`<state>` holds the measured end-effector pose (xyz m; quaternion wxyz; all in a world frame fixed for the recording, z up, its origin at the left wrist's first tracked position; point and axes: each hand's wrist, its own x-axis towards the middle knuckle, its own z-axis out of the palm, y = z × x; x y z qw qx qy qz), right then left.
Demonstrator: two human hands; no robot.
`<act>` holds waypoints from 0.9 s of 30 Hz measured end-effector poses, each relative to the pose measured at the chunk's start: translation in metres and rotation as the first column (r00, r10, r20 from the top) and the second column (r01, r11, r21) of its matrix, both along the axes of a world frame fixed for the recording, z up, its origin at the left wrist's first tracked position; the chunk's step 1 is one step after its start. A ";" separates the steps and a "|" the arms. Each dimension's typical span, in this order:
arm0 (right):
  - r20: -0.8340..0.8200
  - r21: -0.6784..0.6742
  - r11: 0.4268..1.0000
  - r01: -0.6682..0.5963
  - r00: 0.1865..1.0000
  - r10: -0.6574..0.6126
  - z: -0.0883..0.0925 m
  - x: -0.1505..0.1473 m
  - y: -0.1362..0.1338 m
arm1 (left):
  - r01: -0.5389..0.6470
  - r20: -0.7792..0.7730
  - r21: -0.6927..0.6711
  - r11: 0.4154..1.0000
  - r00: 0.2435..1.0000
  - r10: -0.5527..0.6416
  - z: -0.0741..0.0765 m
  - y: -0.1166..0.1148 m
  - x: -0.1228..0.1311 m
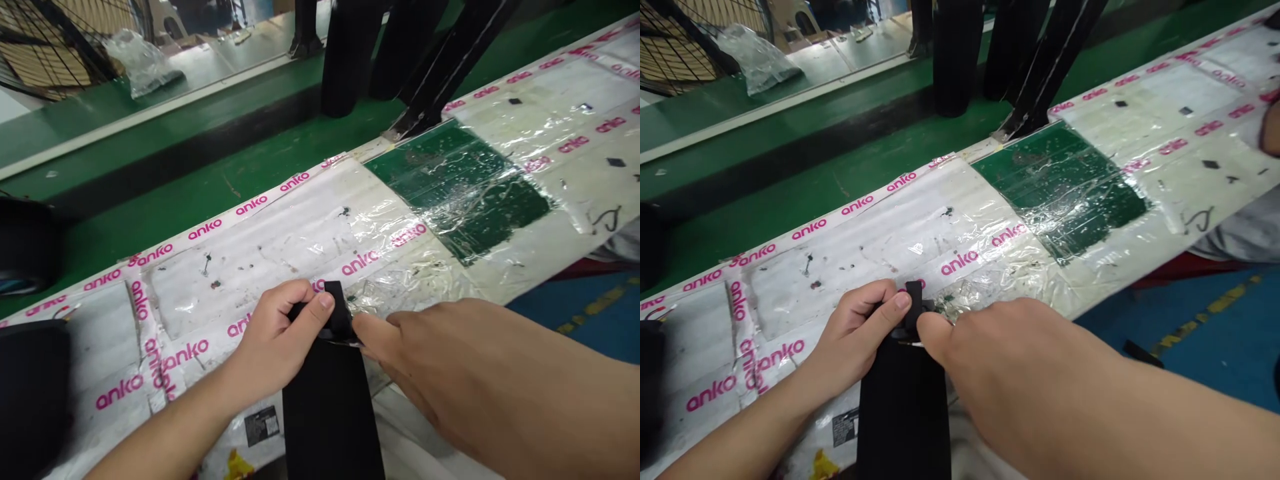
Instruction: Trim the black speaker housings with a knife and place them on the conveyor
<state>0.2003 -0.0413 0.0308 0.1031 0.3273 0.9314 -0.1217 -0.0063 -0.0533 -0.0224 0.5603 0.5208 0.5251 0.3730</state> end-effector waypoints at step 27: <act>-0.170 0.122 0.992 0.026 0.986 -0.005 -0.005 0.018 -0.022 | -0.079 -0.034 0.037 0.996 0.996 0.080 -0.003 -0.007 0.008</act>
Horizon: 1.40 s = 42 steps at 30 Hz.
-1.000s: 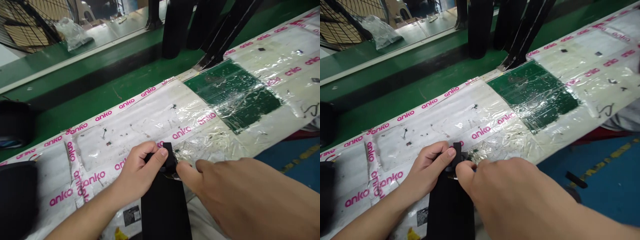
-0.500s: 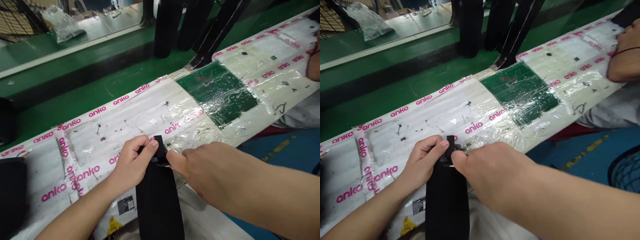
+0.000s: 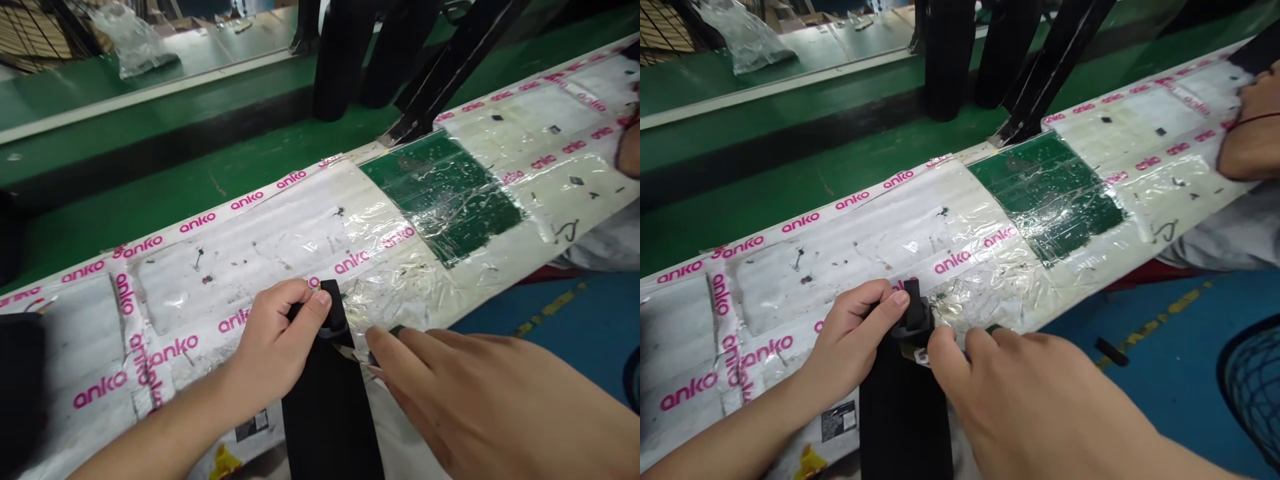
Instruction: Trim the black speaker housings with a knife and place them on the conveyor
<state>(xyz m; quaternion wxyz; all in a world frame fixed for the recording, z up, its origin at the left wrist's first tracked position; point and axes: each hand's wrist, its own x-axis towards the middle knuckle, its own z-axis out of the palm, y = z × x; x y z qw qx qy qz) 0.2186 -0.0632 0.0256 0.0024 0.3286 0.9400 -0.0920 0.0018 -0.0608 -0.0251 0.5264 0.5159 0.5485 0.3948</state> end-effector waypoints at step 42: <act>0.166 -0.120 0.982 -0.147 0.972 0.166 -0.016 -0.002 0.032 | 0.125 -0.011 0.076 0.989 0.992 -0.125 -0.004 0.006 -0.009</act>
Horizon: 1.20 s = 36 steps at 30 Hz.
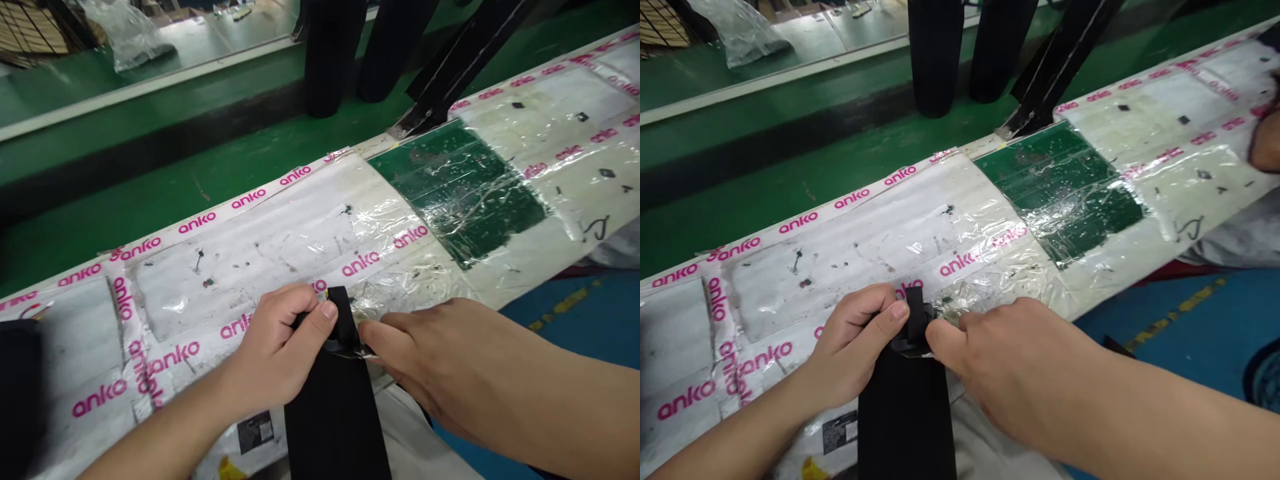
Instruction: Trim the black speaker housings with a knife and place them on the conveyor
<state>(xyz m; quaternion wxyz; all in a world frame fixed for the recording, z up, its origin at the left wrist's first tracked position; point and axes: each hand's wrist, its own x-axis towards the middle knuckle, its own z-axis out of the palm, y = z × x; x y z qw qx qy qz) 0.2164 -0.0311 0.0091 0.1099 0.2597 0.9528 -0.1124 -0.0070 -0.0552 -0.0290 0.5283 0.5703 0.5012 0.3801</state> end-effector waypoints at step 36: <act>-0.178 0.143 0.979 0.147 0.977 -0.120 -0.016 0.003 -0.020 | -0.004 0.010 -0.052 0.999 1.000 0.004 0.005 0.003 0.001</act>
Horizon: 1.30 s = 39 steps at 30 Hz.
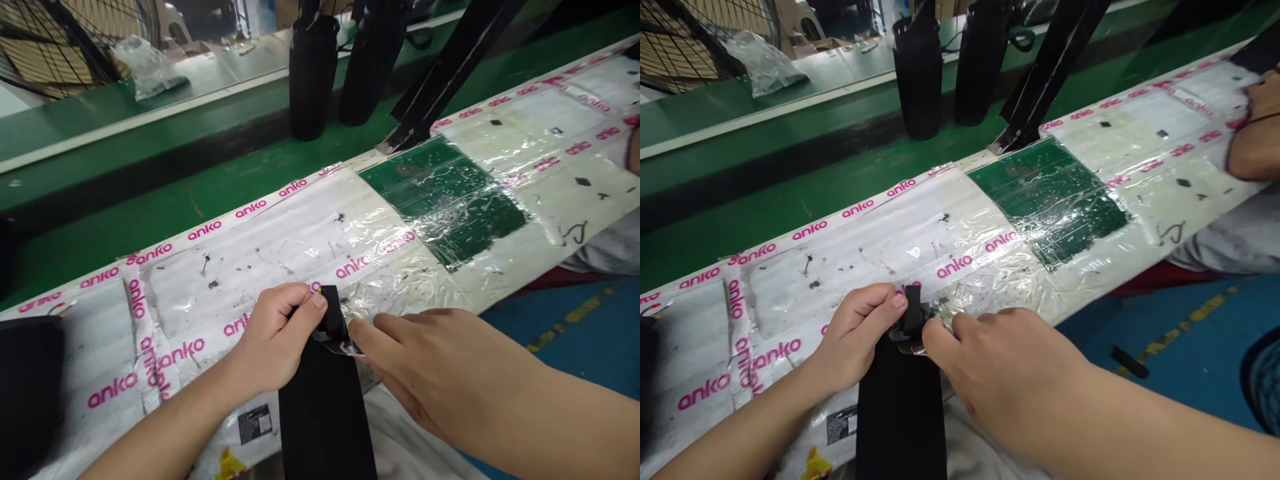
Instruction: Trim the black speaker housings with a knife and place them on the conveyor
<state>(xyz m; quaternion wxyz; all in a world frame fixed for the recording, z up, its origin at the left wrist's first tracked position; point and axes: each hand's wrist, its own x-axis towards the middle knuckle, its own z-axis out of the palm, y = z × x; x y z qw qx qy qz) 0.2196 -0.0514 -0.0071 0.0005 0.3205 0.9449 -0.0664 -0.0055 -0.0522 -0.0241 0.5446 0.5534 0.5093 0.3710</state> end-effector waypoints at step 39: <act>0.198 -0.015 0.992 -0.127 0.972 0.128 0.024 -0.004 0.012 | 0.129 -0.030 0.157 0.979 0.992 -0.126 -0.006 0.003 -0.009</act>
